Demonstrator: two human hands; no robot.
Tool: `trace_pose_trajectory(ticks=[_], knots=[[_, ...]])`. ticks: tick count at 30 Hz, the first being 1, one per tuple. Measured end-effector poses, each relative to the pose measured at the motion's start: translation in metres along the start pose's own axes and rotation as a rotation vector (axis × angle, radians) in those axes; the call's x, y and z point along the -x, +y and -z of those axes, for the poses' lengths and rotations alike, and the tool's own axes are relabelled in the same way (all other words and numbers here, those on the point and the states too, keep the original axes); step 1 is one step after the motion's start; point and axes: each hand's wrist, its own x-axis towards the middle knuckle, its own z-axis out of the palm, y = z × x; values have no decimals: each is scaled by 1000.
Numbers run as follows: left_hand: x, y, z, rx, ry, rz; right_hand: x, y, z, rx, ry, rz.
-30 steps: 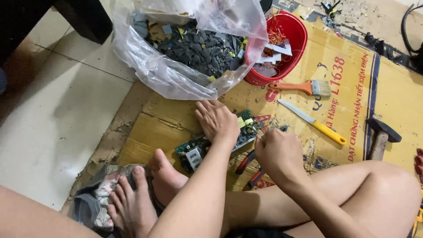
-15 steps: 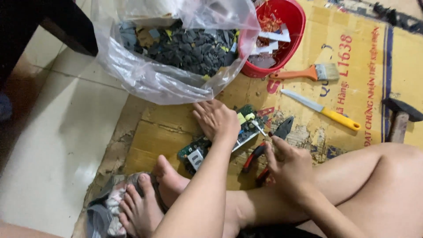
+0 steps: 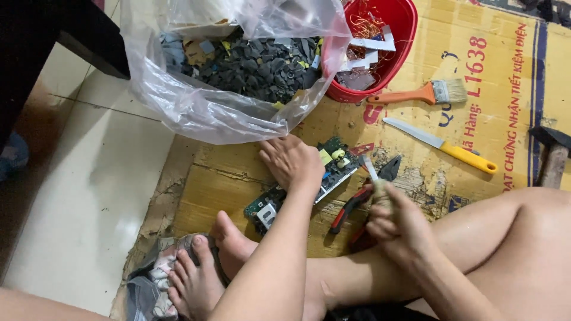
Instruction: The person sits on the floor and uses a screwdriver and pliers to disassemble a small electronic device. They remove screws and components, placing them into a plastic bag and a red container.
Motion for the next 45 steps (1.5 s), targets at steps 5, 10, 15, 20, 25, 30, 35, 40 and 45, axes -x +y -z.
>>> trace_pose_trajectory(ticks=[5,10,15,20,25,30,35,40,45], knots=[[-4,-10,-24,0,26,-27,5,-21,7,163,72,195],[5,1,22,3,-86,-151,-11,-40,15,550,81,368],[14,-21,32,125,-315,-200,7,-56,13,1095,178,408],[32,-17,54,173,-399,-279,28,-82,-23,1626,179,525],[47,-35,27,114,-245,-413,3,-111,-43,1885,107,518],[50,-35,26,96,-243,-405,3,-132,-63,1943,81,475],[50,-38,18,71,-196,-437,-11,-143,-83,2066,-5,422],[48,-40,12,54,-208,-416,-12,-146,-94,2149,-51,373],[47,-43,0,50,-173,-426,-12,-145,-100,2177,-55,359]])
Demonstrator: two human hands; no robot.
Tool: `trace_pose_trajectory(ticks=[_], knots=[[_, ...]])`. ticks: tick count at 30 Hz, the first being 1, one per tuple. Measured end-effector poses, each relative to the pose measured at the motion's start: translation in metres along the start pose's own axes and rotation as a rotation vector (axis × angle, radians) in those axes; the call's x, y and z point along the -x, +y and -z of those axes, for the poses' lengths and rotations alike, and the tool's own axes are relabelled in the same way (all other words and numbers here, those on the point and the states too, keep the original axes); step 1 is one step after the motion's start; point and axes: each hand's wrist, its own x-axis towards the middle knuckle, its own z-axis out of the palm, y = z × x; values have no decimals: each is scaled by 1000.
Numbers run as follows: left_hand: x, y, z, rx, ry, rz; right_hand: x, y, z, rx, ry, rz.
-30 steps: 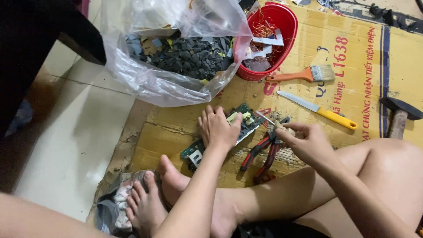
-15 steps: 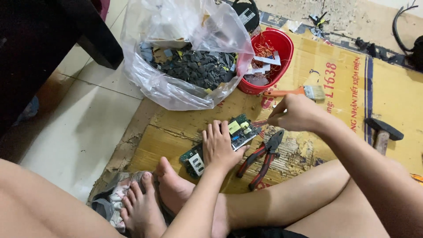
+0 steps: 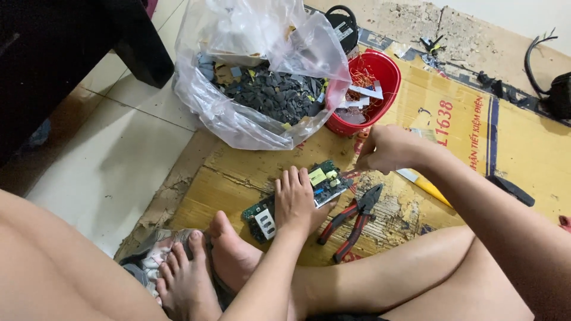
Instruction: The person sits on the floor and uses a screwdriver and pliers to disassemble a small electronic device. They remove screws and components, placing them into a plastic bag and a red container.
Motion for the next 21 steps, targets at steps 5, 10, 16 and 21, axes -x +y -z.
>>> trace_pose_trajectory(ticks=[5,10,16,21], knots=[[-6,-6,-17,-2,39,-21,-9,-9,-6,35,-14,17],[3,5,14,5,35,-42,-33,-18,-33,114,42,81],[4,14,35,-120,72,-29,6,-67,-65,348,208,179],[-7,8,23,8,-184,20,63,-75,-52,343,157,-61]])
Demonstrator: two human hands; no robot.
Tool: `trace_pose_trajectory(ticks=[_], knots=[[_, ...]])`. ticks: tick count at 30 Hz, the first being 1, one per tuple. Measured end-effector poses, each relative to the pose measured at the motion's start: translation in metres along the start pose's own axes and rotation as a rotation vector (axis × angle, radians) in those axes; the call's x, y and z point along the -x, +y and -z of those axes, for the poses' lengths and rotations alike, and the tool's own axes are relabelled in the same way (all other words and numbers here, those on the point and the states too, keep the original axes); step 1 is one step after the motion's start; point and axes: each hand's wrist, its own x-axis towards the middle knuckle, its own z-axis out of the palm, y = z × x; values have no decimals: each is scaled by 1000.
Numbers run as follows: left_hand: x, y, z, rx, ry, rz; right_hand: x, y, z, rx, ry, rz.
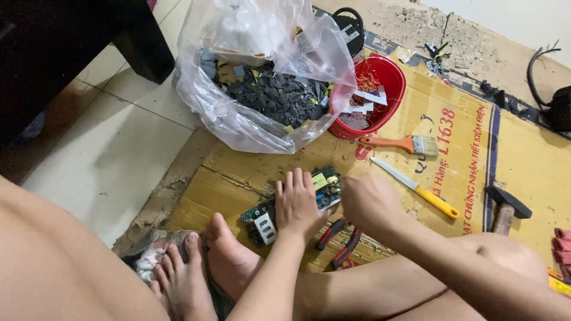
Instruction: The person sits on the floor and uses a screwdriver and pliers to disassemble a small electronic device. They remove screws and components, placing them into a plastic bag and a red container.
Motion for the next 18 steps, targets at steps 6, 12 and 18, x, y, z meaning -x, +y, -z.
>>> trace_pose_trajectory(ticks=[6,12,18], knots=[[0,-4,-5,10,121,-40,-6,12,-119,-343,455,-129],[2,-4,-1,52,160,-31,-7,11,-184,-285,722,-134],[-1,-6,-10,-7,172,-28,1,33,-90,-461,229,-132]])
